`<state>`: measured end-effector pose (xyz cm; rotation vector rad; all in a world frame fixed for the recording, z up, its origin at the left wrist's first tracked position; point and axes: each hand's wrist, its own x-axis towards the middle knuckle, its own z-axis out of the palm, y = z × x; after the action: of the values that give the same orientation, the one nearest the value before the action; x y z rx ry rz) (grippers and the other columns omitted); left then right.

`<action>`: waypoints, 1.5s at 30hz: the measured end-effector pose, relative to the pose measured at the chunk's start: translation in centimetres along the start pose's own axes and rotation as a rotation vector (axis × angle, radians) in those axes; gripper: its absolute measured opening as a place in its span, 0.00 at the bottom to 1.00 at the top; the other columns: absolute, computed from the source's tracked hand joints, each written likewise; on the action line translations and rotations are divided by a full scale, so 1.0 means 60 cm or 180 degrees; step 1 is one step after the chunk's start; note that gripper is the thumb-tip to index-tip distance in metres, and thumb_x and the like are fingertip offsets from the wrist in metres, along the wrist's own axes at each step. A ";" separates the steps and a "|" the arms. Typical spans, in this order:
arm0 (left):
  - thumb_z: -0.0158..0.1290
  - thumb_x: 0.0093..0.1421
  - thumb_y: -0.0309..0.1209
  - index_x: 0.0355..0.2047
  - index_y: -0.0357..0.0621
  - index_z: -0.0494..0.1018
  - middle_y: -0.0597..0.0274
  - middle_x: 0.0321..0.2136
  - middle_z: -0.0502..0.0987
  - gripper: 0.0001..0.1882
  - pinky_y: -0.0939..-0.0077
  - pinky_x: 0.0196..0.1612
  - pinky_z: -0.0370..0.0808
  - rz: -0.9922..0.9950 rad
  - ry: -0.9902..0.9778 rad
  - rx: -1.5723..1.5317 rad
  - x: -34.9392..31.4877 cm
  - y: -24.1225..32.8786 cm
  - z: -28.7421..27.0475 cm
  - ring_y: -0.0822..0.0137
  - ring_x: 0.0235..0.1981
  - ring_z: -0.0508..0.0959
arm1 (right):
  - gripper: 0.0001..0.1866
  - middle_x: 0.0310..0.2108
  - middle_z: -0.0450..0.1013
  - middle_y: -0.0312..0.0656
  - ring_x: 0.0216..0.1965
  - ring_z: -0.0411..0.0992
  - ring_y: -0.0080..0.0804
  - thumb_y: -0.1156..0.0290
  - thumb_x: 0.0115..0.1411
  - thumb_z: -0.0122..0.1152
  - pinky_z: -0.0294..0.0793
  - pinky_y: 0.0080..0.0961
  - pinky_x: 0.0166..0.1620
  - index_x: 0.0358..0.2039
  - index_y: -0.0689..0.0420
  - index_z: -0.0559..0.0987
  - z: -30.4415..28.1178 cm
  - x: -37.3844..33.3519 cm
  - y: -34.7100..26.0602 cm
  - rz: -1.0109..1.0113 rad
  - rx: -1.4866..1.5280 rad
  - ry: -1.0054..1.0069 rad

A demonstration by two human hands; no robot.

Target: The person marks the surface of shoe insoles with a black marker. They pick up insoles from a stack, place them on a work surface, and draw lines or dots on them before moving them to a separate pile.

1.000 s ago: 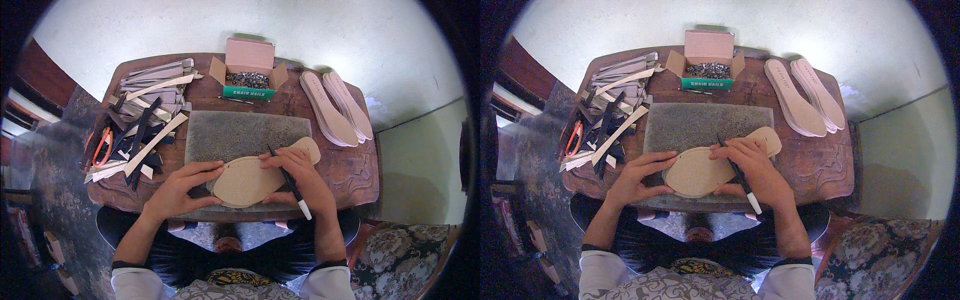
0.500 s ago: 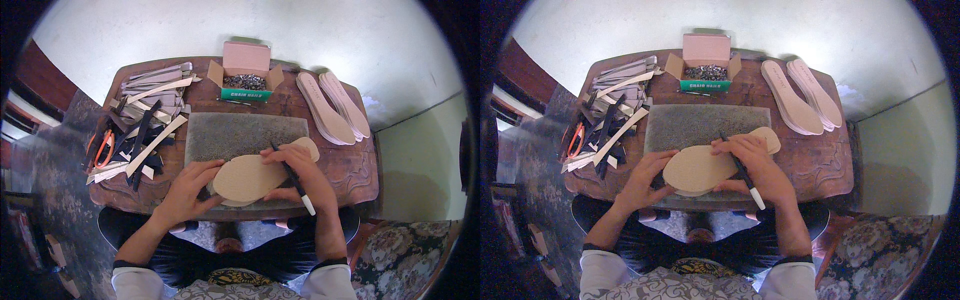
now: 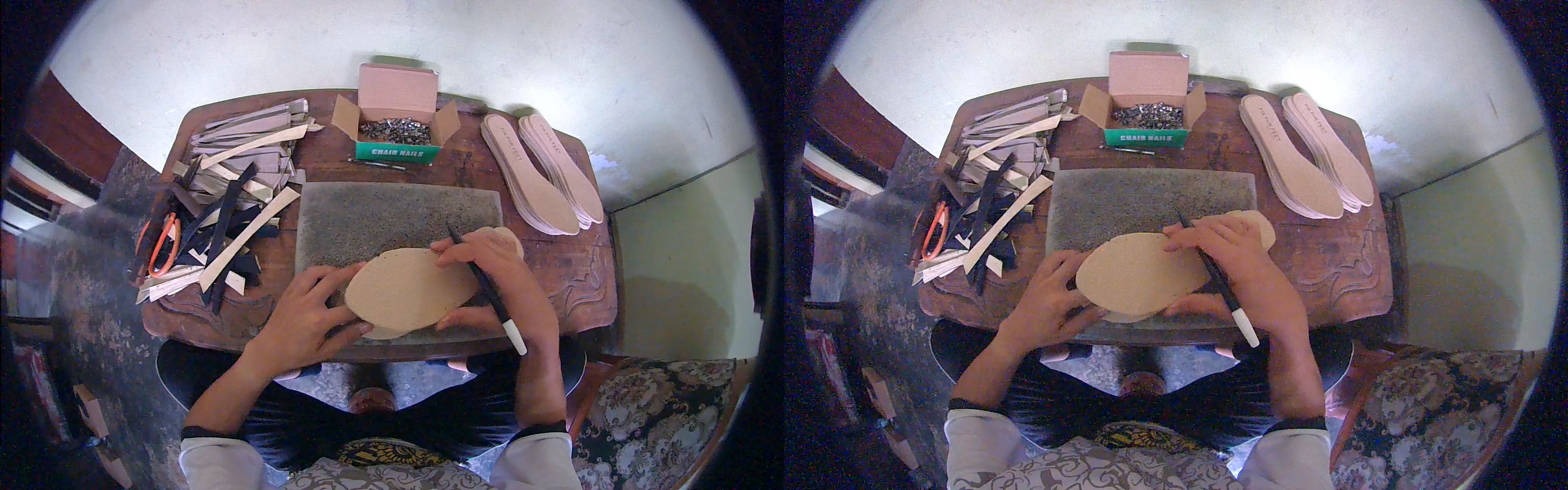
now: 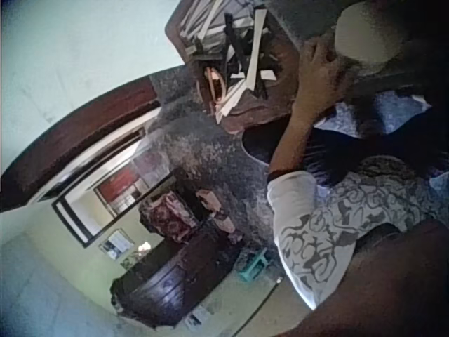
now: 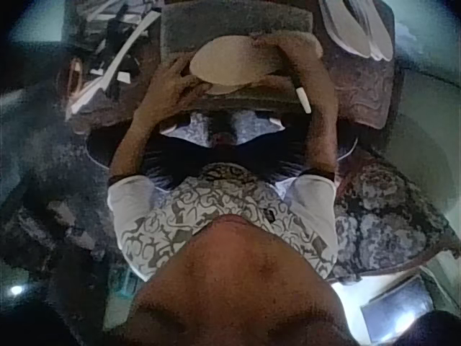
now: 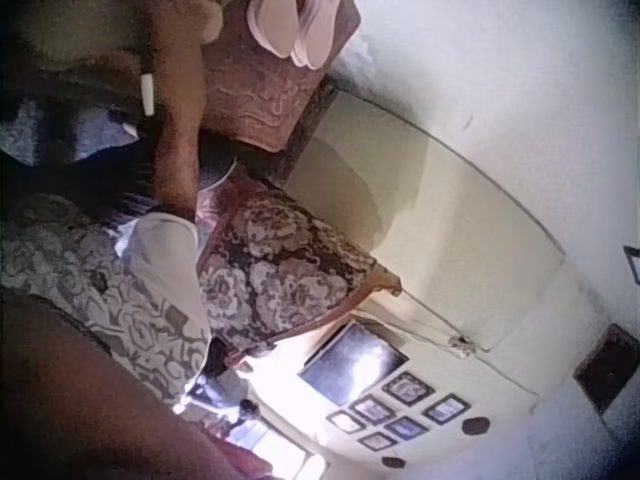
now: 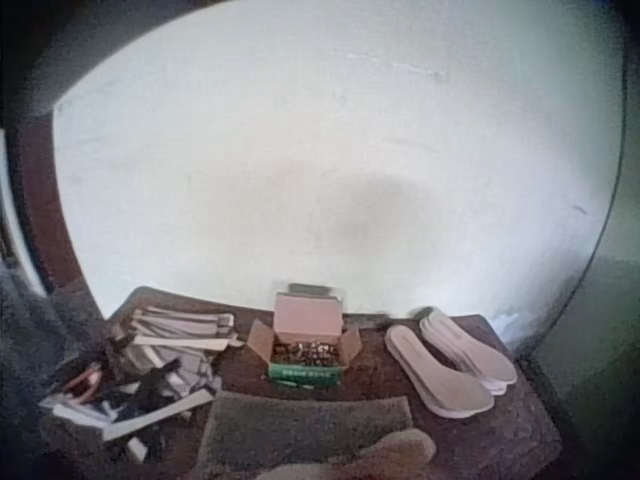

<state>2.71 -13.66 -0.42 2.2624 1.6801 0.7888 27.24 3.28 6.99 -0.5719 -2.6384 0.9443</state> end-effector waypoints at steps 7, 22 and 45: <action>0.62 0.57 0.40 0.49 0.52 0.80 0.53 0.59 0.70 0.19 0.56 0.55 0.70 -0.0156 -0.0011 -0.0176 0.004 0.010 -0.007 0.49 0.54 0.71 | 0.37 0.53 0.77 0.38 0.54 0.70 0.42 0.60 0.33 0.81 0.62 0.40 0.61 0.48 0.49 0.78 -0.050 -0.017 -0.011 -0.0129 -0.0033 0.0856; 0.56 0.67 0.28 0.52 0.36 0.71 0.61 0.44 0.80 0.15 0.77 0.50 0.73 -0.1987 0.0249 -0.4024 0.047 0.071 -0.010 0.74 0.45 0.77 | 0.31 0.58 0.72 0.45 0.61 0.69 0.42 0.71 0.48 0.75 0.63 0.47 0.64 0.54 0.52 0.74 -0.033 -0.049 -0.020 0.0001 -0.0293 0.1588; 0.55 0.64 0.23 0.66 0.48 0.57 0.59 0.54 0.75 0.32 0.73 0.38 0.83 -0.1138 -0.0048 -0.3999 0.257 0.082 0.028 0.68 0.47 0.80 | 0.28 0.51 0.70 0.39 0.40 0.74 0.21 0.89 0.53 0.64 0.75 0.20 0.43 0.54 0.56 0.71 0.010 -0.116 -0.002 0.1185 0.2786 0.1681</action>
<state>10.79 -0.64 4.96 1.0612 0.9892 1.2215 33.13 -0.31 5.74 -0.9089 -1.4728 1.6265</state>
